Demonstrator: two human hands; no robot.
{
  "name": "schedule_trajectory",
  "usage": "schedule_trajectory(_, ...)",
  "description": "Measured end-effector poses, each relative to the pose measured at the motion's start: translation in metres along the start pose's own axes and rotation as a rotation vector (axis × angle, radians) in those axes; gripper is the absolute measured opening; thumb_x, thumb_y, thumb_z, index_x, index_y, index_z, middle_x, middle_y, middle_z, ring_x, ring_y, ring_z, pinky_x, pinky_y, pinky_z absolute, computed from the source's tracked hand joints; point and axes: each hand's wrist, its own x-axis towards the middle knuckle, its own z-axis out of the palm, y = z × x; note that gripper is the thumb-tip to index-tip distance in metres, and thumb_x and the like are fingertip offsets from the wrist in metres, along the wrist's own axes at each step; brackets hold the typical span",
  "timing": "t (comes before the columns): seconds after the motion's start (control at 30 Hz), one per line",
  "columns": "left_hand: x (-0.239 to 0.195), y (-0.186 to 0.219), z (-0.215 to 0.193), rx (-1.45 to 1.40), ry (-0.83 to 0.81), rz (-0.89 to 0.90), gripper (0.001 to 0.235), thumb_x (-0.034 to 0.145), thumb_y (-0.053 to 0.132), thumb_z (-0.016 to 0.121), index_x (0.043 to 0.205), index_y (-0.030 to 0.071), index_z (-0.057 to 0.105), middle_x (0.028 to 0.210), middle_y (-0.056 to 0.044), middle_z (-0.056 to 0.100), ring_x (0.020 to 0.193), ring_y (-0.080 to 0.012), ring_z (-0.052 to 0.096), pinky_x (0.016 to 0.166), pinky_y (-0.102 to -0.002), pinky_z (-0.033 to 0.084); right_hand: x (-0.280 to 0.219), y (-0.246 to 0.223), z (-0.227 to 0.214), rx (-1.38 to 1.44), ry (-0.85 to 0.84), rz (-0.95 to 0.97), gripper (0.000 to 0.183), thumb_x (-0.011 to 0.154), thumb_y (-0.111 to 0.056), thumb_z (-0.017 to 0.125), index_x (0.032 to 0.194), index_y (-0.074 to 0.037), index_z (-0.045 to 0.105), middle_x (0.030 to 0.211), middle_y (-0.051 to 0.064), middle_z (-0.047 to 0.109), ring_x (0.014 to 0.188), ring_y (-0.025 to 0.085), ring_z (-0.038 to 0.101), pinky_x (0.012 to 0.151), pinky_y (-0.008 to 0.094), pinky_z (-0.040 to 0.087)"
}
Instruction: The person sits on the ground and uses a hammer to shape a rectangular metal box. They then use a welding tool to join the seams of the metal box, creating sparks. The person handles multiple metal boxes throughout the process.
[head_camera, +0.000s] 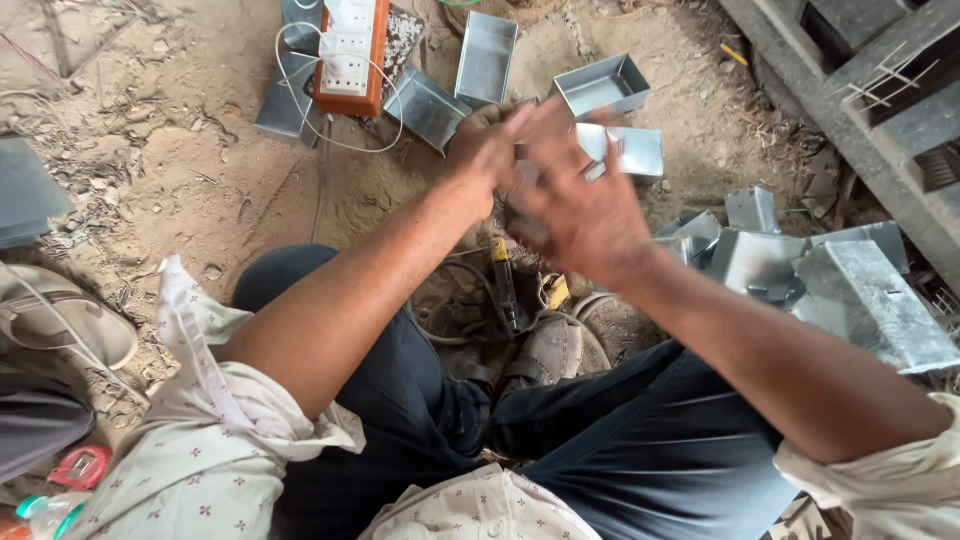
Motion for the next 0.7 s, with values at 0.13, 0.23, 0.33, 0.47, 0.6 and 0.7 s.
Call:
schedule_trajectory(0.13,0.013,-0.011,-0.005,0.172,0.196,0.067,0.017,0.094,0.013,0.072,0.11,0.007,0.073,0.1,-0.004,0.075,0.086,-0.0116,0.071,0.064,-0.024,0.06,0.01,-0.01,-0.021,-0.092,0.081,0.008,0.099,0.082,-0.048,0.082,0.165,-0.035,0.029,0.165,0.015,0.016,0.155,0.035,0.014,0.123,0.067,0.014)
schedule_trajectory(0.23,0.021,-0.011,-0.005,-0.04,0.138,0.06,0.025,0.094,0.007,0.071,0.117,0.011,0.066,0.111,0.001,0.074,0.098,-0.0064,0.072,0.079,-0.023,0.06,0.018,-0.012,-0.025,-0.101,-0.171,-0.02,0.1,0.078,-0.052,0.081,0.161,-0.035,0.028,0.164,0.012,0.011,0.154,0.034,0.013,0.12,0.067,0.011)
schedule_trajectory(0.33,0.006,-0.014,0.002,0.142,0.246,-0.043,0.024,0.092,0.01,0.07,0.116,0.011,0.068,0.1,0.0,0.073,0.081,-0.0068,0.067,0.063,-0.026,0.054,0.01,0.009,-0.023,-0.019,-0.098,0.197,0.098,0.084,-0.053,0.078,0.164,-0.026,0.028,0.168,0.017,0.006,0.157,0.037,0.018,0.123,0.067,0.011)
schedule_trajectory(0.47,-0.005,0.013,0.006,0.307,0.358,-0.122,0.024,0.088,0.012,0.069,0.112,0.014,0.071,0.091,0.004,0.073,0.07,-0.0057,0.067,0.051,-0.024,0.05,0.002,0.033,-0.015,0.022,-0.134,0.306,0.098,0.086,-0.053,0.076,0.166,-0.028,0.024,0.172,0.017,0.001,0.15,0.036,0.027,0.126,0.068,0.01)
schedule_trajectory(0.6,-0.009,0.013,0.015,0.273,0.32,-0.074,0.017,0.09,0.01,0.071,0.107,0.009,0.07,0.081,-0.001,0.068,0.064,-0.0104,0.059,0.05,-0.025,0.048,-0.009,0.017,-0.004,0.049,0.025,0.081,0.091,0.087,-0.052,0.078,0.163,-0.037,0.03,0.171,0.017,0.003,0.155,0.037,0.025,0.126,0.066,0.015)
schedule_trajectory(0.7,-0.011,0.007,0.015,0.25,0.239,0.03,0.013,0.097,0.016,0.068,0.104,0.005,0.069,0.082,0.001,0.066,0.071,-0.0084,0.06,0.06,-0.023,0.054,-0.005,-0.001,-0.004,0.071,0.119,-0.09,0.09,0.089,-0.05,0.081,0.164,-0.042,0.031,0.172,0.015,0.005,0.156,0.034,0.026,0.127,0.067,0.017)
